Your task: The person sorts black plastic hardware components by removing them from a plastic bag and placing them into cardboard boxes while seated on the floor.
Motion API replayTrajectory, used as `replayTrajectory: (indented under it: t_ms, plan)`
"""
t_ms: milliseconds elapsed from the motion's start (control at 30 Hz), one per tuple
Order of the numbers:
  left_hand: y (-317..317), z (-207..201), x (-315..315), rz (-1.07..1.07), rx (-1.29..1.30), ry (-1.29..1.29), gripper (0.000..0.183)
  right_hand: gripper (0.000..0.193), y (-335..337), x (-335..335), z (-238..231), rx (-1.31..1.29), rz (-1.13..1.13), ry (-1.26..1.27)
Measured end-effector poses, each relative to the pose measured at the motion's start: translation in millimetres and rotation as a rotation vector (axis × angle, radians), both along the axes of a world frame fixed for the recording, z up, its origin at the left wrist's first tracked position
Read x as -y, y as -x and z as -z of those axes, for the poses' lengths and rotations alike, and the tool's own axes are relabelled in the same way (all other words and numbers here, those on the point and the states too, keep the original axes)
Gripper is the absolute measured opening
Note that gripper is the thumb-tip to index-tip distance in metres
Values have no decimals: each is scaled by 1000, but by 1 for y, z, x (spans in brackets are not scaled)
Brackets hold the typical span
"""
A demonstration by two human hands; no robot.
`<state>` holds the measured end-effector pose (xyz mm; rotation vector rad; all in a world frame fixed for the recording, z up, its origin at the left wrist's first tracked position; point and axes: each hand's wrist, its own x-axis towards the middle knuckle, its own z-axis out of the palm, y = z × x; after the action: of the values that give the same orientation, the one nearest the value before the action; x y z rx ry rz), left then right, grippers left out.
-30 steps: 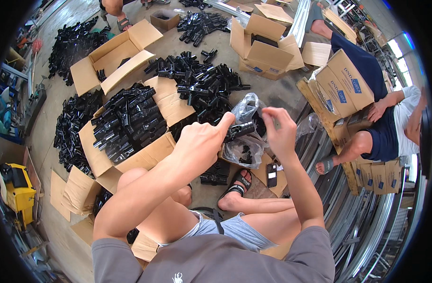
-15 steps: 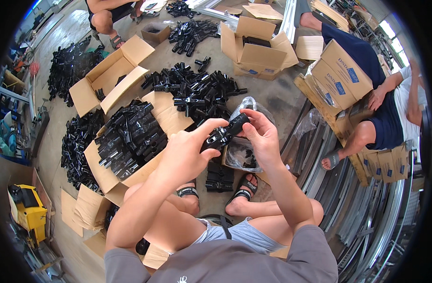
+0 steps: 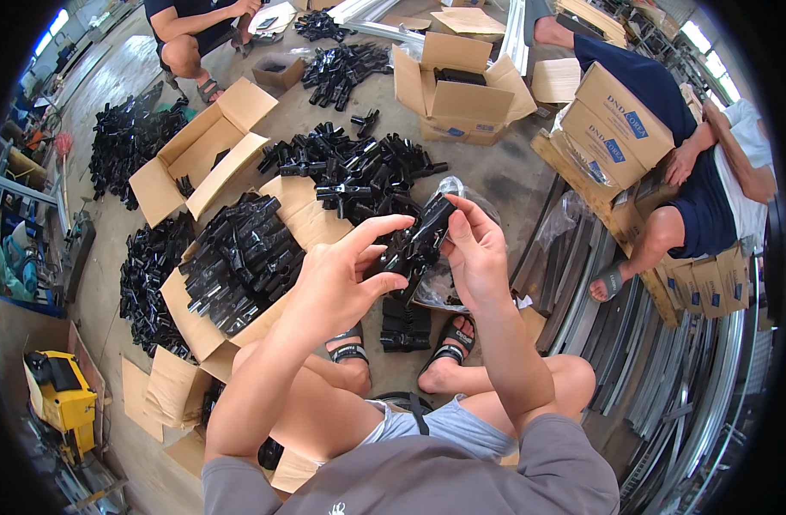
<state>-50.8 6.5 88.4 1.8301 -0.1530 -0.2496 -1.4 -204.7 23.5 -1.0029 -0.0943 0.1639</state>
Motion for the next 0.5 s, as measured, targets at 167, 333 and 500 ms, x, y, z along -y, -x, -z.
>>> replayTrajectory:
  t_ms: [167,333,500]
  plan:
    - [5,5,7,-59,0,-163,69,36,4,-1,-1,-118,0,7]
    - [10,13,11,-108,65,-289,72,36,3,-4,2,-166,7,24]
    - [13,18,24,-105,96,-328,71,35,4,3,9,-227,22,-3]
